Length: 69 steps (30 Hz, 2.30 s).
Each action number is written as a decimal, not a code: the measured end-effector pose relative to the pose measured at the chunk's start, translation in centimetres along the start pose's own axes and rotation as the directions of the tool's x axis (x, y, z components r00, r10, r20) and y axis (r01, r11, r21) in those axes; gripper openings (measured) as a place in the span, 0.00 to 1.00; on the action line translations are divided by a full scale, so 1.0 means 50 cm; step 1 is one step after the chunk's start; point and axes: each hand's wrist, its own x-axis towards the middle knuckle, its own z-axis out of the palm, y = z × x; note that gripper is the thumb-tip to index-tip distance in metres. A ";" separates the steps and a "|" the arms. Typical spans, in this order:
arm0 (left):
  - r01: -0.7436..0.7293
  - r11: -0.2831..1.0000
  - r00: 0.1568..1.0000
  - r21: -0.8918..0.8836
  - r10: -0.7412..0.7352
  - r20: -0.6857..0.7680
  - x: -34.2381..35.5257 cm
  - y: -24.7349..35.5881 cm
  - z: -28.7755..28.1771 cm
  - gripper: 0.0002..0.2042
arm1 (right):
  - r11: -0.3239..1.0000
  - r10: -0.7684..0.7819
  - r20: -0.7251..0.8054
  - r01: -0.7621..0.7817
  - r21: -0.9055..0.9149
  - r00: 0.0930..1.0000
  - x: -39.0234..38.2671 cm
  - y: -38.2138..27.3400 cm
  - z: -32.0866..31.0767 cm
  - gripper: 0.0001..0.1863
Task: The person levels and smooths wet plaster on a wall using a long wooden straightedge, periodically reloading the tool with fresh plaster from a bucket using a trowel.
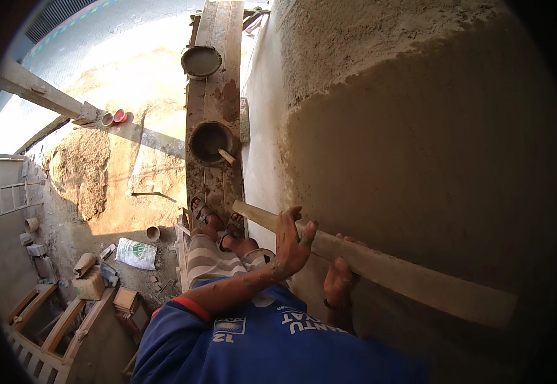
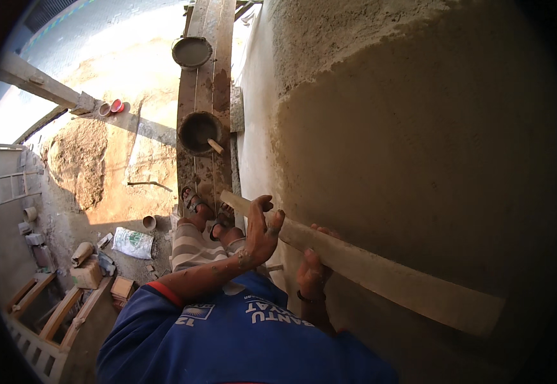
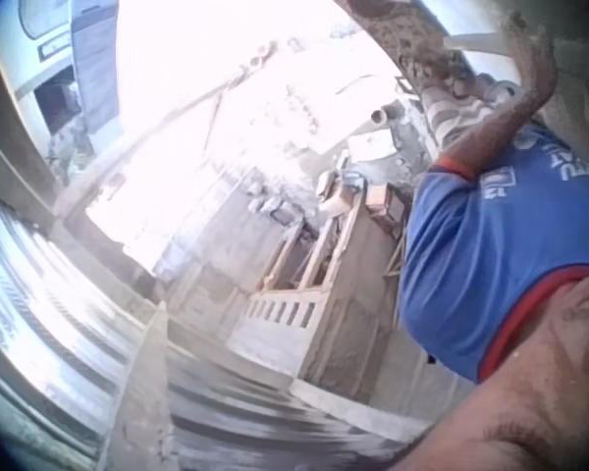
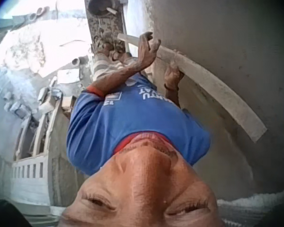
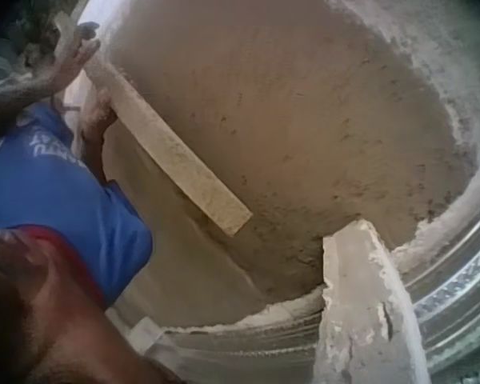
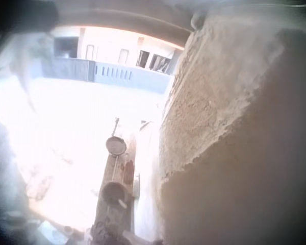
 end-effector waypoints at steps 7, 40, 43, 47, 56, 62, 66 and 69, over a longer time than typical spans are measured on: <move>0.984 0.153 0.163 -0.089 -0.980 0.115 -0.015 -0.273 0.112 0.39 | 0.977 0.152 -0.450 -0.063 0.206 0.880 -0.092 -0.011 -0.143 0.32; 0.729 0.675 0.674 0.117 -0.737 0.051 0.215 -1.269 0.488 0.31 | 0.879 0.118 -0.972 -0.434 0.196 -0.201 -0.766 0.722 -0.672 0.40; 0.769 0.609 0.595 0.197 -0.793 0.131 0.222 -1.390 0.551 0.33 | 0.820 -0.281 -0.931 -0.562 -0.106 -0.234 -0.726 0.860 -0.684 0.39; 0.761 0.609 0.591 0.225 -0.793 0.146 0.262 -1.449 0.591 0.30 | 0.850 -0.262 -0.930 -0.518 -0.095 -0.259 -0.669 0.927 -0.727 0.42; 0.646 0.752 0.744 0.127 -0.658 0.113 0.406 -1.598 0.661 0.29 | 0.939 -0.160 -0.972 -0.332 -0.095 -0.175 -0.574 1.161 -0.818 0.29; 0.450 0.865 0.880 0.223 -0.471 0.053 0.495 -1.522 0.658 0.27 | 0.969 -0.092 -0.978 -0.242 -0.045 -0.185 -0.533 1.257 -0.805 0.28; 0.313 0.902 0.944 0.296 -0.331 0.010 0.576 -1.462 0.652 0.27 | 0.993 0.024 -0.994 -0.111 0.036 -0.106 -0.479 1.294 -0.797 0.24; 0.232 0.930 0.972 0.286 -0.233 -0.029 0.630 -1.386 0.654 0.27 | 0.992 0.105 -0.991 -0.065 0.110 -0.086 -0.443 1.318 -0.793 0.21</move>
